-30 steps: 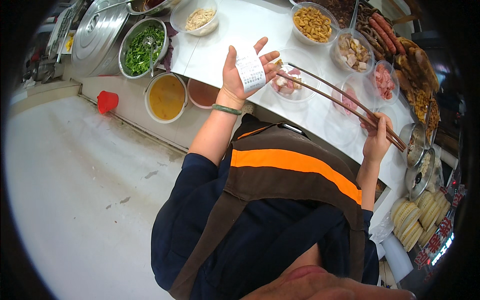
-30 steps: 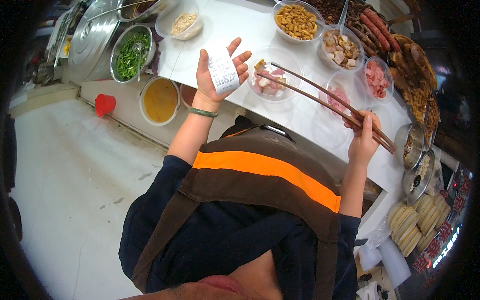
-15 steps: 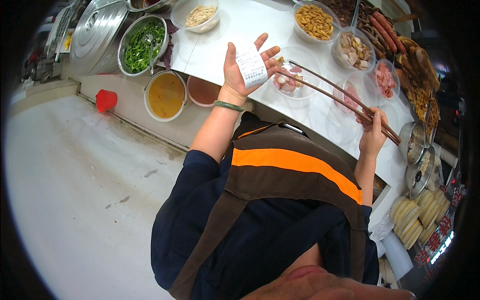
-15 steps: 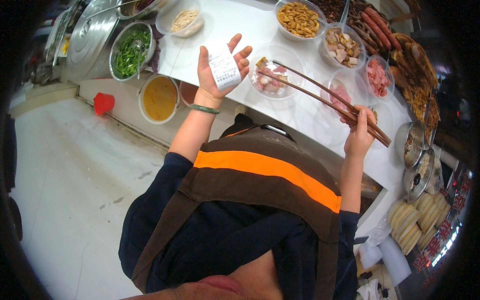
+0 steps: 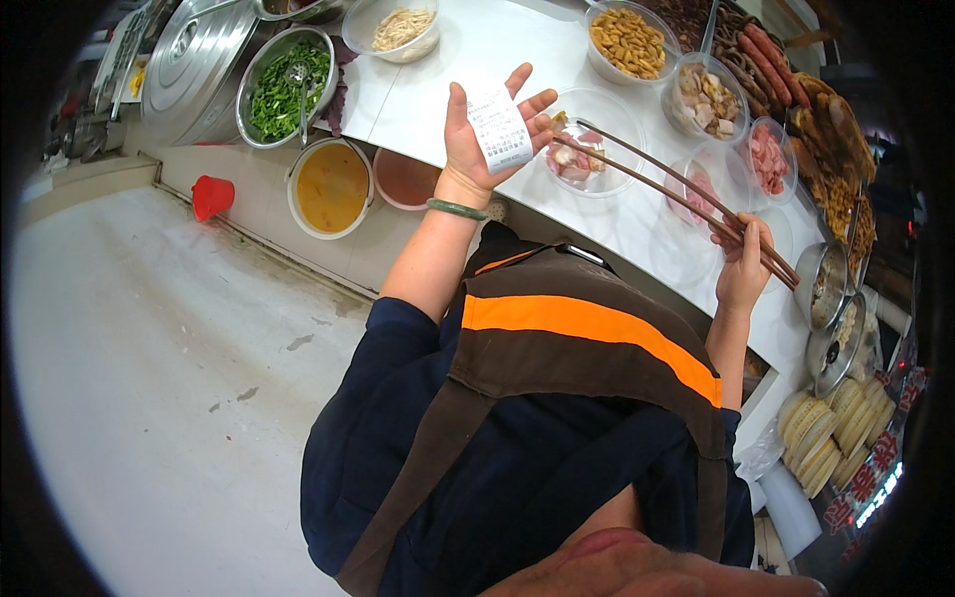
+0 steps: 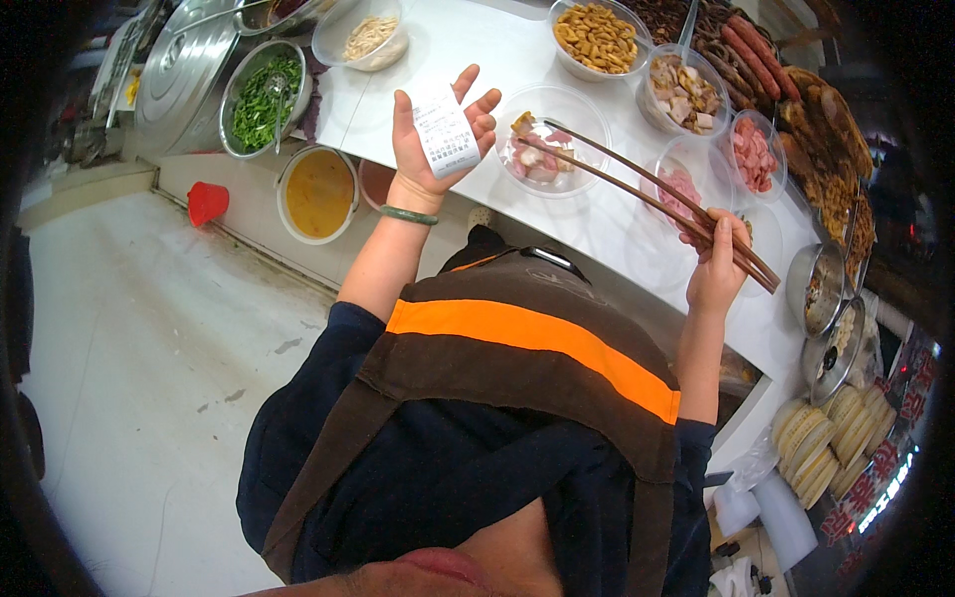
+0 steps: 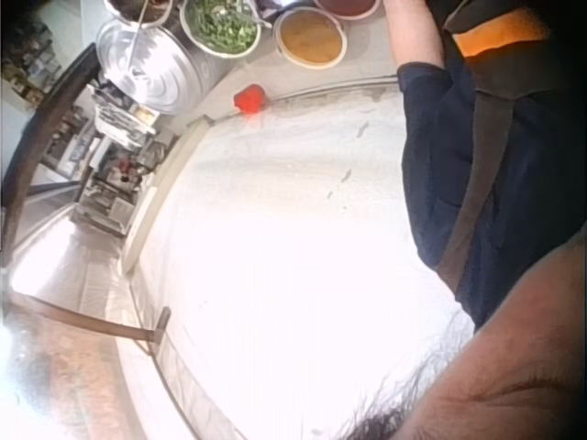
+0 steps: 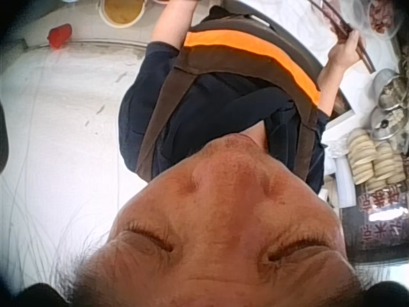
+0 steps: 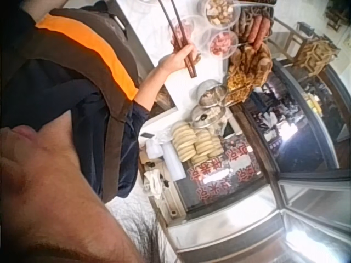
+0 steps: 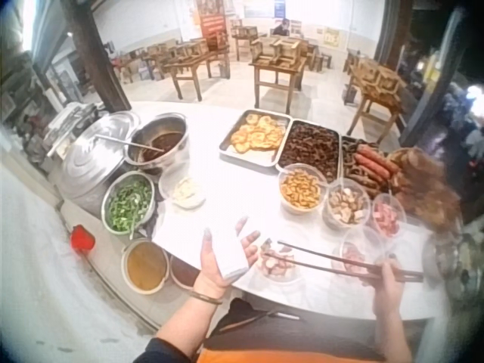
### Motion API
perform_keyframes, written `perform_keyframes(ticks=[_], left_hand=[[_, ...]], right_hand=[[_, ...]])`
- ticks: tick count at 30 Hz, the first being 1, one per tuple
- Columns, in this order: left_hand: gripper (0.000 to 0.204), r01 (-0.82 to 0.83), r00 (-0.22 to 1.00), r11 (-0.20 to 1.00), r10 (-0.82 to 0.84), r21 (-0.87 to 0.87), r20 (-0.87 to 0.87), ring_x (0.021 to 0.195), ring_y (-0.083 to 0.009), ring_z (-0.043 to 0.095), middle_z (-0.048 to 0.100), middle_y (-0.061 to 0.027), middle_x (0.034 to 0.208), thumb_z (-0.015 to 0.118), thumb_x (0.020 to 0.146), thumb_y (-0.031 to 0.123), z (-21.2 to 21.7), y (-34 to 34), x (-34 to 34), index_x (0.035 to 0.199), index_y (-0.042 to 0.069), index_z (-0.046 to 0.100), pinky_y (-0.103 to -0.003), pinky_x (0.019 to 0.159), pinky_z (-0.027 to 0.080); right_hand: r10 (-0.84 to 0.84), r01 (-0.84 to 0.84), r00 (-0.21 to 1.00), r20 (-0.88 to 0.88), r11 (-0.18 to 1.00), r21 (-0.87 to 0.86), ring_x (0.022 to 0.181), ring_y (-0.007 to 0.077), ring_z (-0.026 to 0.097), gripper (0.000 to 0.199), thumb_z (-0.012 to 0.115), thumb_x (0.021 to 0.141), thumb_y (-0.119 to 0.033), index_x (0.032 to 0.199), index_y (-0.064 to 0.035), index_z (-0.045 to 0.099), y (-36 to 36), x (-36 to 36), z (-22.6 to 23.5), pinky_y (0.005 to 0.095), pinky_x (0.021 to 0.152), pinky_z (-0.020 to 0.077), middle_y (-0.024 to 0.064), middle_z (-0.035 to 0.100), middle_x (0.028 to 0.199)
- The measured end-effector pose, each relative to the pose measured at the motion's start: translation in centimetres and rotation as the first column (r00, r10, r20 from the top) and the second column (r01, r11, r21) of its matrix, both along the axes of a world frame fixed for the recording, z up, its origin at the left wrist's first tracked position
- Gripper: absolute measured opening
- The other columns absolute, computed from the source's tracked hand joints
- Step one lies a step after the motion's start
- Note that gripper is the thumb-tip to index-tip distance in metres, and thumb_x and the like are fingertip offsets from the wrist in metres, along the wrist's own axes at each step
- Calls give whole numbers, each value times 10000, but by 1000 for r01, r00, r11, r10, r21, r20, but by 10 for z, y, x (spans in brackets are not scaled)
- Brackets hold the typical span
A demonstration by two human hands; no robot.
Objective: The person assembles a food order by placing sliced meat, dumplings, and chopped greens into a clear plastic container, then adds broth from a large pot. The person uses chopsticks and a ladle to handle ingredients and liquids, and references a small paper slip during assembly.
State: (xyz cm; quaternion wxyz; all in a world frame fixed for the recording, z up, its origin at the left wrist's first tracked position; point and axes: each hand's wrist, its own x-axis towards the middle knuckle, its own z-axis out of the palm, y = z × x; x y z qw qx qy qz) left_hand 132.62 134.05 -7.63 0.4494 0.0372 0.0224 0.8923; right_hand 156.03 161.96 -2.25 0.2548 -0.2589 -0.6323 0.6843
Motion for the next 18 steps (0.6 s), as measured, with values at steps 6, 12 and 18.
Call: perform_keyframes(ticks=[6,12,18], left_hand=[[901,-37,999,995,34,-96,-36,820,-211,518,462,-208,1192,639,699,642,-4,-2,0,1354,105,331,-361,760,502],[679,-207,961,772,44,-602,-274,627,-101,465,584,-127,994,526,866,498,-14,-30,-7,1358,70,338,-228,552,402],[759,-275,867,449,-266,-850,-421,631,-43,392,541,-15,920,665,792,250,-33,2,23,1387,-26,284,-185,577,354]], right_hand=[[-19,19,1000,-2,1000,-20,761,208,627,214,451,955,-177,1016,13,528,-1,2,0,307,652,537,124,592,907],[-32,30,999,-31,999,-41,776,201,621,206,448,954,-169,1008,7,539,-4,-1,-1,307,650,538,118,594,916],[-11,11,1000,6,998,-58,760,178,618,223,450,962,-193,983,7,547,-17,-14,-13,295,661,532,113,611,892]])
